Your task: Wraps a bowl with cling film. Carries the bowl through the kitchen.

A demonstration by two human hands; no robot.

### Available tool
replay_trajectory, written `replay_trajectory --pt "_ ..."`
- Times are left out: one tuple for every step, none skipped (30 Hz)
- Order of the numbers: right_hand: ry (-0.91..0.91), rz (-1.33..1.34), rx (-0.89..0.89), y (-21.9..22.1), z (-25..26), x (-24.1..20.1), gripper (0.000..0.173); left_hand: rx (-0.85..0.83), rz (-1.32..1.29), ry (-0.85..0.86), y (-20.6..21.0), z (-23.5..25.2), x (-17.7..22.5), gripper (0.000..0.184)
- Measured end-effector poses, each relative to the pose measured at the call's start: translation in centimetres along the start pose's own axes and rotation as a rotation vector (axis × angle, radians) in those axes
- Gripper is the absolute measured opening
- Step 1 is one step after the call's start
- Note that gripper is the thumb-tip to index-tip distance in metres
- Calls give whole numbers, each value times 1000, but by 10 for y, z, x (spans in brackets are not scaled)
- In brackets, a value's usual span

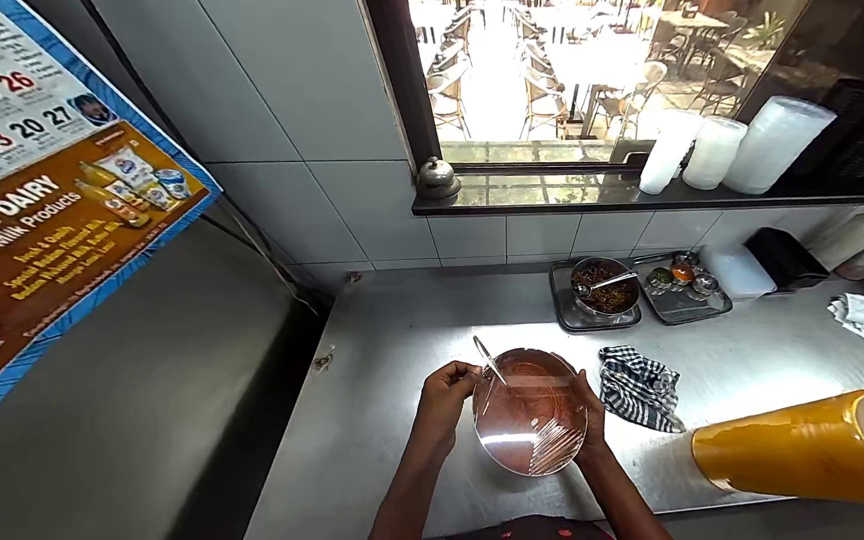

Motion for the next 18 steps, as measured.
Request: replay_trajectory --pt "-3 -8 6 2 -1 -1 51 -23 -21 -25 1 2 -1 15" --pt "-11 -18 7 7 -2 -3 52 -44 -60 -50 2 3 -3 16" --pt "-15 -22 6 9 -2 -5 53 -61 -105 -72 3 4 -4 18" --pt "-16 -19 -3 10 -1 -6 54 -65 -142 -89 4 6 -5 18" --pt "-12 -12 -8 10 0 -5 54 -62 -169 -95 5 6 -8 19" --pt "-1 -4 -21 8 1 -4 54 -56 -181 -90 5 7 -12 20" --pt "16 12 -28 5 2 -2 54 -50 -181 -77 7 6 -17 21" --pt "27 25 -28 2 3 0 54 -43 -183 -67 9 6 -21 22" --pt "29 26 -34 0 5 0 53 -28 -203 -63 12 5 -25 22" --pt "26 21 -33 0 5 -1 53 -7 -245 -67 15 5 -28 22" --pt "19 13 -21 0 5 -2 53 16 -291 -70 18 3 -31 20" --pt "9 0 -15 0 6 -3 53 39 -337 -68 20 1 -32 19" --pt "0 -9 -14 2 6 -4 53 47 -379 -57 24 0 -32 20" --pt "-5 -7 -11 4 6 -6 53 44 -425 -49 28 -2 -32 25" --pt "-9 9 5 8 5 -7 52 37 -476 -46 31 -3 -33 30" --pt "-15 16 24 13 4 -10 51 28 -524 -48 34 -3 -35 32" --pt "-18 16 29 14 3 -11 51 22 -552 -53 36 -3 -37 32" --pt "-22 10 32 13 3 -12 50 13 -558 -58 36 -2 -39 31"
Point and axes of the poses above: each hand's wrist, its own z-axis towards the middle knuckle, its own y-axis out of the palm, x = y × z, the point moved 6 cm from there along z, towards the middle knuckle, and after that the axes turned 15 degrees about y, right-handed, at the moved point
